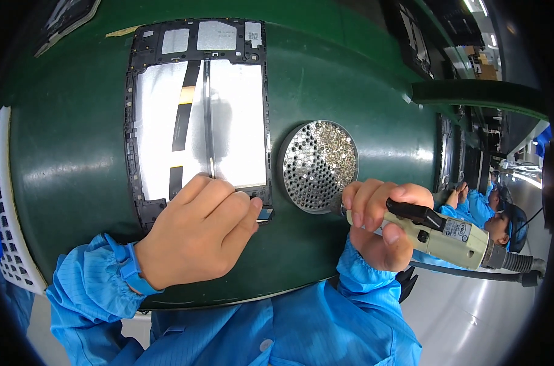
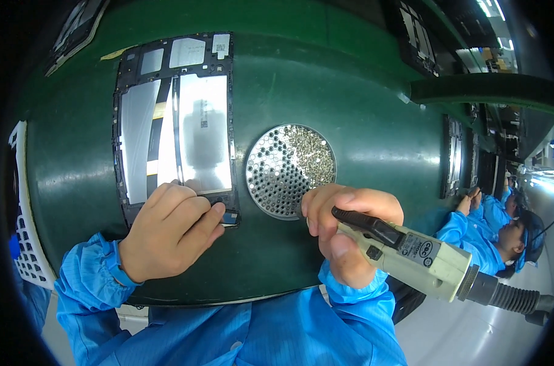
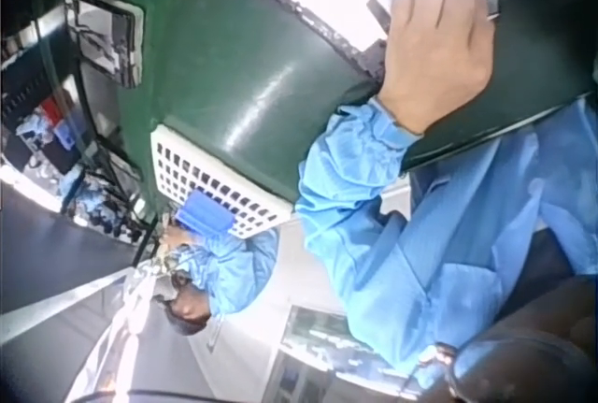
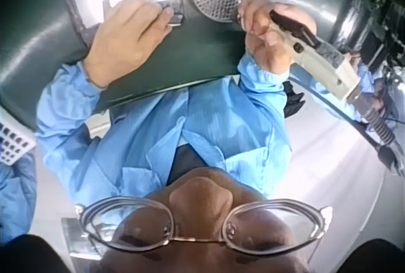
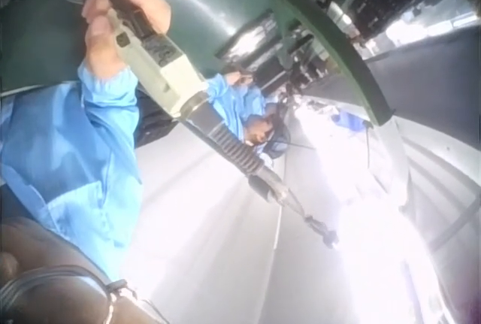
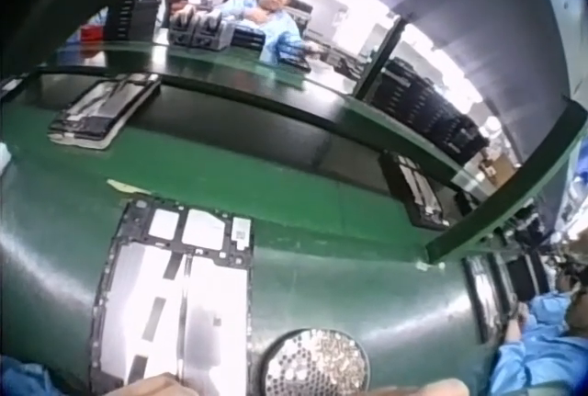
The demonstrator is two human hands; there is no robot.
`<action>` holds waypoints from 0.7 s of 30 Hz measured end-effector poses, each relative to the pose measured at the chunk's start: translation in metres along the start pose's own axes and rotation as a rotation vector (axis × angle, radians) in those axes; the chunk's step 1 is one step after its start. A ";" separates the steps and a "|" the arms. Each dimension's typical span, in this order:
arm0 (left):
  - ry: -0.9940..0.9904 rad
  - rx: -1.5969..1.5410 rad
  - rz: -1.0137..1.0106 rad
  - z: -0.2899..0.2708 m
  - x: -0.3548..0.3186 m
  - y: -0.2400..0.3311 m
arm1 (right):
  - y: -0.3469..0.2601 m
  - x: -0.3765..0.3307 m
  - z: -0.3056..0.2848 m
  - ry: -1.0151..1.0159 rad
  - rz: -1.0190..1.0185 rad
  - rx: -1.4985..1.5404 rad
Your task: The person assembles tablet devices by taking frames from the conveyor belt, fastening screws into them using an electric screwdriver, and placing the assembled devices back onto the conveyor belt.
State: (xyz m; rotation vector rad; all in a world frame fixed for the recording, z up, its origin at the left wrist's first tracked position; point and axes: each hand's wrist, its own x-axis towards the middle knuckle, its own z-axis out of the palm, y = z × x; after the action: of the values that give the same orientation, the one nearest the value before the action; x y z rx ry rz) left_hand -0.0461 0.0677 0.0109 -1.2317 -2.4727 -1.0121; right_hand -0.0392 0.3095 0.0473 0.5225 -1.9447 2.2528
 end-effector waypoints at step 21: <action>-0.046 0.189 0.138 0.002 -0.007 0.015 | -0.025 0.001 -0.003 0.114 -0.123 0.037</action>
State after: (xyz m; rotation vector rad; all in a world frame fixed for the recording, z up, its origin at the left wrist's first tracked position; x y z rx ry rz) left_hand -0.0302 0.0708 0.0141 -1.3544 -2.4124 -0.7058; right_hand -0.0333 0.3162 0.0703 0.4923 -1.7705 2.1956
